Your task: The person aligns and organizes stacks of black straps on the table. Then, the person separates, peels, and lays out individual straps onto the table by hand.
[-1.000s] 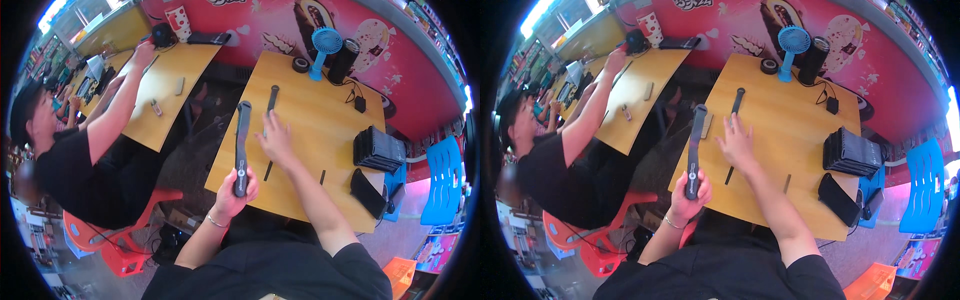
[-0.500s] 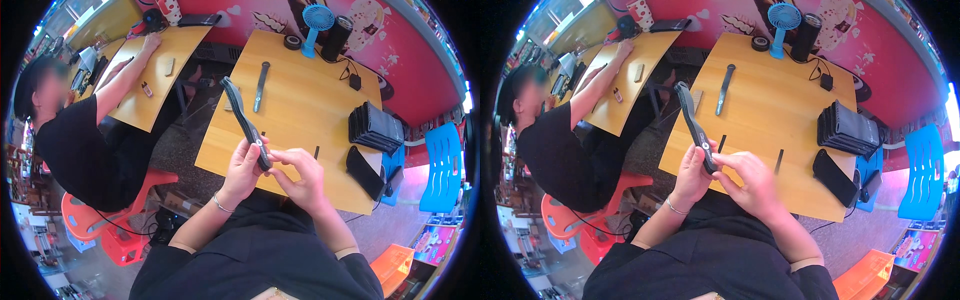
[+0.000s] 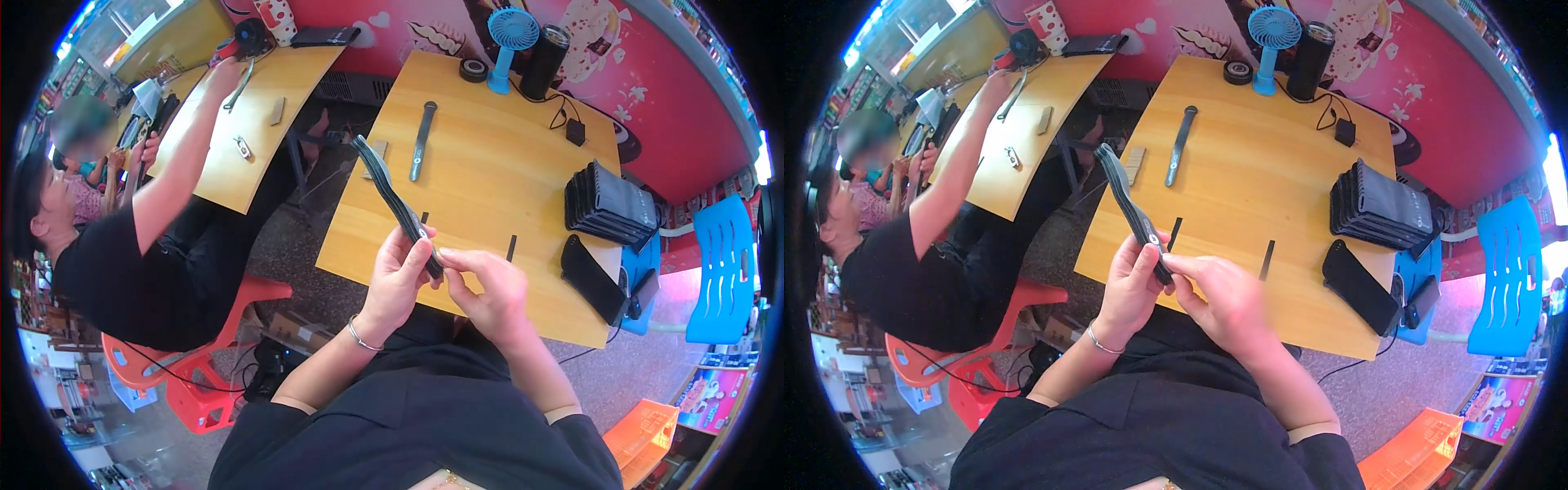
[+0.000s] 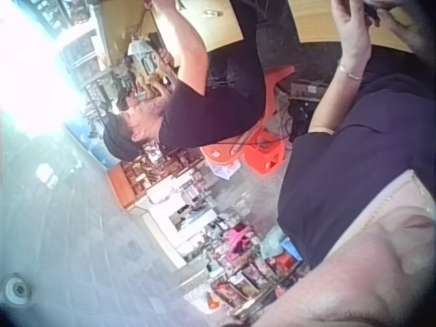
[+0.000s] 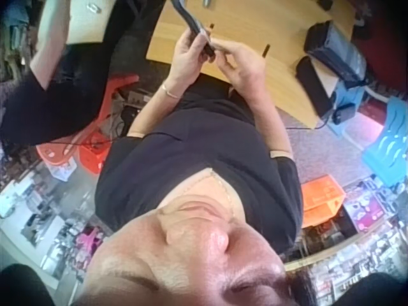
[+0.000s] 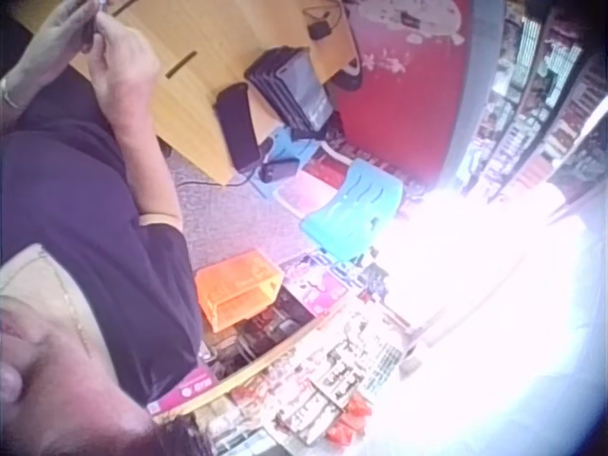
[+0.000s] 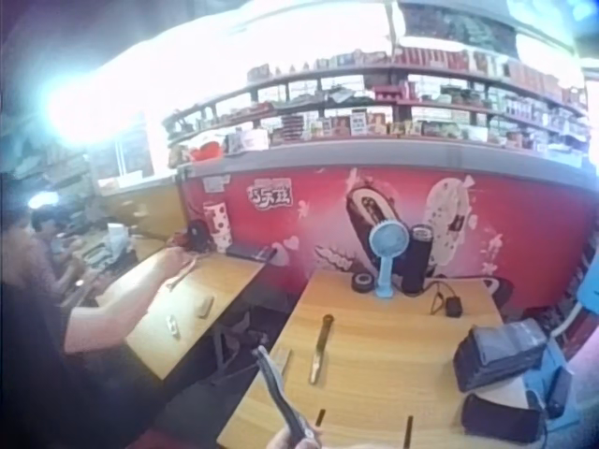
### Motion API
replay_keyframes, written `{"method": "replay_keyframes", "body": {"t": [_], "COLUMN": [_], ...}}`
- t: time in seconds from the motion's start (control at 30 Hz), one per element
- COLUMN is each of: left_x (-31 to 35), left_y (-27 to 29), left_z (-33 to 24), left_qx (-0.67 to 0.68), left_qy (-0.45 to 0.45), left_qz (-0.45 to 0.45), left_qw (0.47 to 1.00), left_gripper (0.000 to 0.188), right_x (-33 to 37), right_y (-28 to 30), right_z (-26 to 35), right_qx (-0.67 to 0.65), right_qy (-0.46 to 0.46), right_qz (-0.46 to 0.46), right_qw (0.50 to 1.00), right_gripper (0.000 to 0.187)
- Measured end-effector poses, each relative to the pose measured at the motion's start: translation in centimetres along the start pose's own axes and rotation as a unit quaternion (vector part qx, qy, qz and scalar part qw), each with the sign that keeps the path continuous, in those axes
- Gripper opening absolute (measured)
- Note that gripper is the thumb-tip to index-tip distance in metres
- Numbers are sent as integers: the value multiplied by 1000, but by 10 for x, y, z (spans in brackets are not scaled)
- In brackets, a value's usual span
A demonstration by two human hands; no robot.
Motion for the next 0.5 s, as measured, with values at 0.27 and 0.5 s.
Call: {"method": "replay_keyframes", "body": {"t": [0.27,0.5], "left_x": [0,-1], "left_y": [-1,4], "left_z": [3,3], "left_qx": [-35,-20], "left_qy": [32,-20], "left_qz": [-9,-39], "left_qw": [999,999], "left_gripper": [33,40], "right_x": [5,14], "right_y": [-1,1], "right_z": [-9,-16], "right_qx": [-20,26], "right_qy": [-46,-35], "right_qz": [-6,-40], "right_qw": [999,998], "right_gripper": [29,29]}}
Point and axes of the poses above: each hand's wrist, its own x-axis away from the middle knuckle, its own y-axis out of the back of the hand, z = x × y, the point moved 8 cm from there along -x, towards the middle knuckle, and after that the axes turned 5 degrees about -x, right-handed, at the moved point
